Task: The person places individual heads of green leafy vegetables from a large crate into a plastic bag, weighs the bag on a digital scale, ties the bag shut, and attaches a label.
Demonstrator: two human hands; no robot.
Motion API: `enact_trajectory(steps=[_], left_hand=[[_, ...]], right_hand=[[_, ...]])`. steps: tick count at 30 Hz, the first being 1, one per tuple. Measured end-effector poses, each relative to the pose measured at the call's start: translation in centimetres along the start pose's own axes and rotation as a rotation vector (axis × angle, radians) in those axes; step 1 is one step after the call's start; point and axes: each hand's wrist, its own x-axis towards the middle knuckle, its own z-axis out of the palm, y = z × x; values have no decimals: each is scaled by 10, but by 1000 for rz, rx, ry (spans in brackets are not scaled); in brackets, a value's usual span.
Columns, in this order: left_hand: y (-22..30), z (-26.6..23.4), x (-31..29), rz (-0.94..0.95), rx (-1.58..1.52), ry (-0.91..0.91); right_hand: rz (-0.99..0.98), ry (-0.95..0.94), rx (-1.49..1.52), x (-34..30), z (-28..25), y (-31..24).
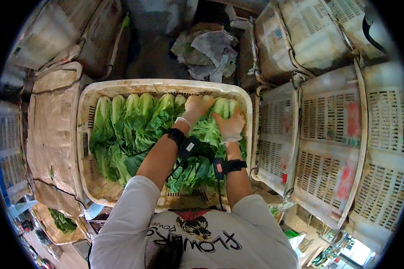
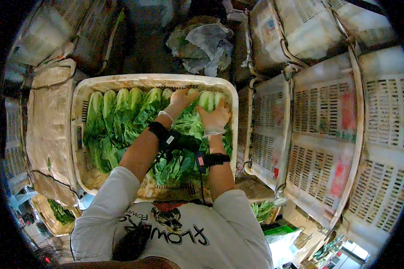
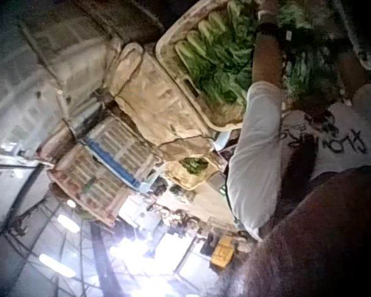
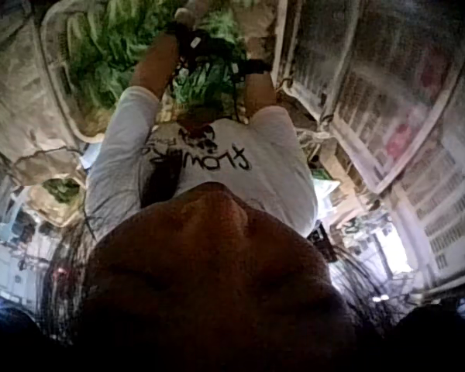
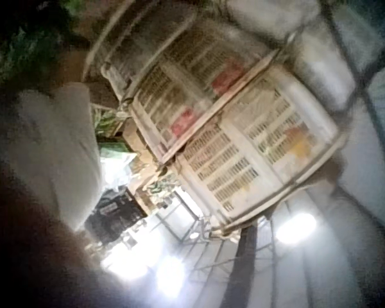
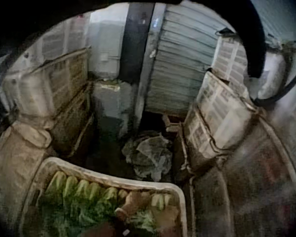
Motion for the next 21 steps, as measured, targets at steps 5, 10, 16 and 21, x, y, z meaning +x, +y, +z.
enact_trajectory(steps=[5,10,16,21], left_hand=[[-14,-6,-19,35,-456,-113],[-14,-54,-87,249,-766,-75],[-25,-27,-93,227,-825,-119],[-12,-54,-125,320,-1012,-205]], right_hand=[[-148,148,253,-14,5,21],[-333,198,274,-59,-32,5],[-142,-20,443,-44,-25,23],[-400,78,235,-70,-49,1]])
